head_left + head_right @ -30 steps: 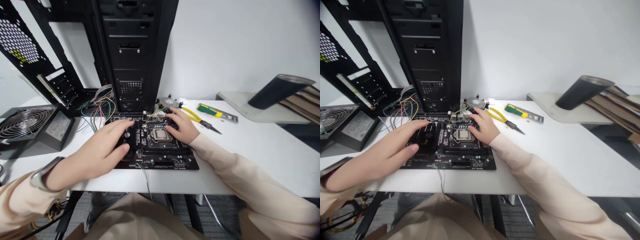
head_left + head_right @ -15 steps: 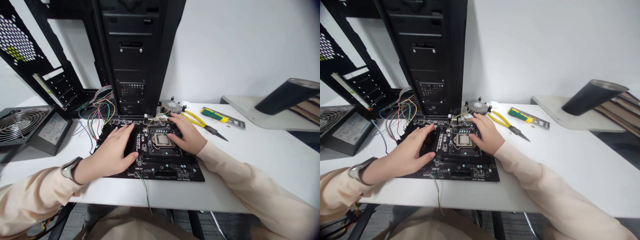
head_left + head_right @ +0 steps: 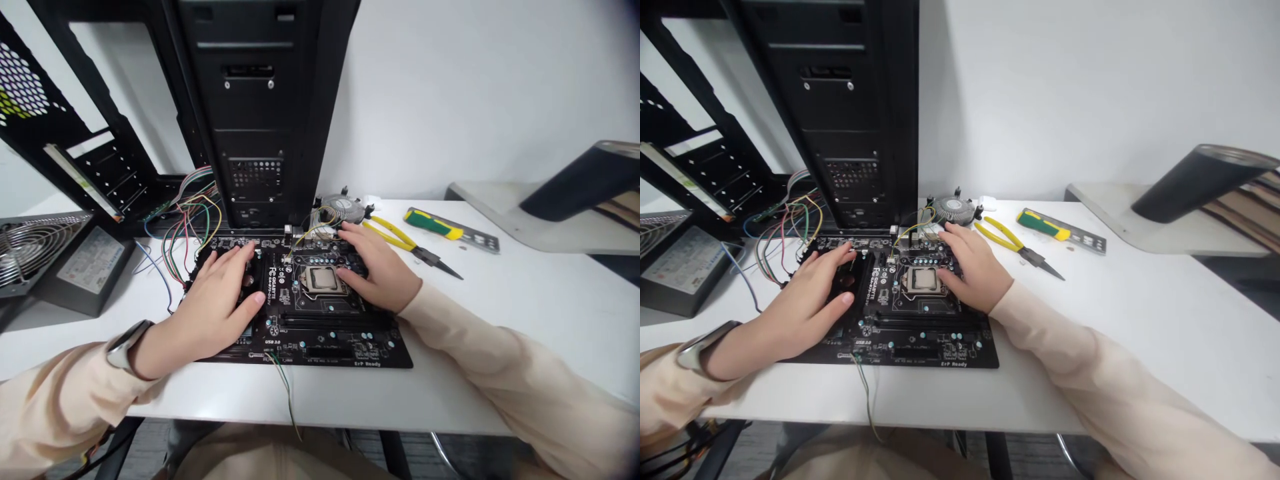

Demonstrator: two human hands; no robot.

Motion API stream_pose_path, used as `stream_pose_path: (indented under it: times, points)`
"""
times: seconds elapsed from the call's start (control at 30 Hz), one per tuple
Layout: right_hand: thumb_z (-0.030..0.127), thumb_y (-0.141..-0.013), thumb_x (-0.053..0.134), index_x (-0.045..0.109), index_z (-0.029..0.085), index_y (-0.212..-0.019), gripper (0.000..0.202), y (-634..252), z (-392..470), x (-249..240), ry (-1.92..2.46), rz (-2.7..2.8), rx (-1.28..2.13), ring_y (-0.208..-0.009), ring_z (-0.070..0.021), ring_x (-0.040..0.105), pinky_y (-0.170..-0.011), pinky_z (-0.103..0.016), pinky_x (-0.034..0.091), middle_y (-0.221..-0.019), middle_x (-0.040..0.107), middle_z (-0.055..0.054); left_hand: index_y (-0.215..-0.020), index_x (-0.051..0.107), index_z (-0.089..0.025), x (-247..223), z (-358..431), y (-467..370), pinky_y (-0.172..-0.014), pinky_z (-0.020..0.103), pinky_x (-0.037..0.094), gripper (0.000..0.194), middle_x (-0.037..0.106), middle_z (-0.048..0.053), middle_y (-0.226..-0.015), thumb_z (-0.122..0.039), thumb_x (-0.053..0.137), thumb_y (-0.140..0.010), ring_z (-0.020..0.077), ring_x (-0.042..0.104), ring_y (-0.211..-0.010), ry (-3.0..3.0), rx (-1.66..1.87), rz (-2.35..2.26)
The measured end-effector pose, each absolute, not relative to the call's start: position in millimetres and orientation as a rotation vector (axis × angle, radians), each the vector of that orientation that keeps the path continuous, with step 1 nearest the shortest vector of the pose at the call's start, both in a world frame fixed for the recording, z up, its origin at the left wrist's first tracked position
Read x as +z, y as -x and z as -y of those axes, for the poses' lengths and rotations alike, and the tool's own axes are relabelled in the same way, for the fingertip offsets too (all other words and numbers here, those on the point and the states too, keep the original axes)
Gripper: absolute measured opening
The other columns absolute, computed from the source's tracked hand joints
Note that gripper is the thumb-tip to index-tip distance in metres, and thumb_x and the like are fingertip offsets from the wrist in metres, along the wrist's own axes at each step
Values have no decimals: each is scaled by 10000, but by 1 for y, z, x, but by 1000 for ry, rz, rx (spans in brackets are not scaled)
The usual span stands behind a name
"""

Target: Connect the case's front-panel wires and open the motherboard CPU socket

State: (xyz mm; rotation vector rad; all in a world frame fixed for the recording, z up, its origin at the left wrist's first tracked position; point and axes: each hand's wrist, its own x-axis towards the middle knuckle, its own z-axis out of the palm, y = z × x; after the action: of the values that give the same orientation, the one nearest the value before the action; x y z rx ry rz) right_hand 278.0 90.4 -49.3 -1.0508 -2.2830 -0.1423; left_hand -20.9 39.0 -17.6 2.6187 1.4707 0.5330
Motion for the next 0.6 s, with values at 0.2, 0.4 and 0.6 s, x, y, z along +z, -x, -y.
stream_pose_path:
  times: [0.2, 0.4, 0.6]
  points:
    - [359, -852, 524, 464, 116, -1299, 512, -278, -90, -49, 1058, 2286, -119, -1291, -325, 463, -1047, -558, 416, -1374, 488, -217, -1396, 315, -46, -20, -40, 22, -1086, 632, 272, 569, 472, 212, -1399, -391, 277, -945, 349, 408, -1320, -2635, 534, -1431]
    - [312, -836, 539, 464, 123, -1287, 494, -282, -93, -45, 1054, 2253, -146, -1283, -327, 465, -1044, -564, 403, -1363, 492, -219, -1178, 532, -91, -9, -35, 16, -1060, 672, 264, 407, 546, 190, -1312, -220, 363, -830, 376, 421, -1299, -2830, 461, -1329]
    - [129, -795, 495, 538, 166, -1008, 220, -287, -96, -37, 956, 2182, -237, -1175, -288, 536, -947, -511, 473, -1232, 566, -187, -1285, 465, -64, 15, -45, -7, -1074, 601, 327, 491, 509, 206, -1359, -337, 344, -896, 348, 430, -1303, -2776, 442, -1333]
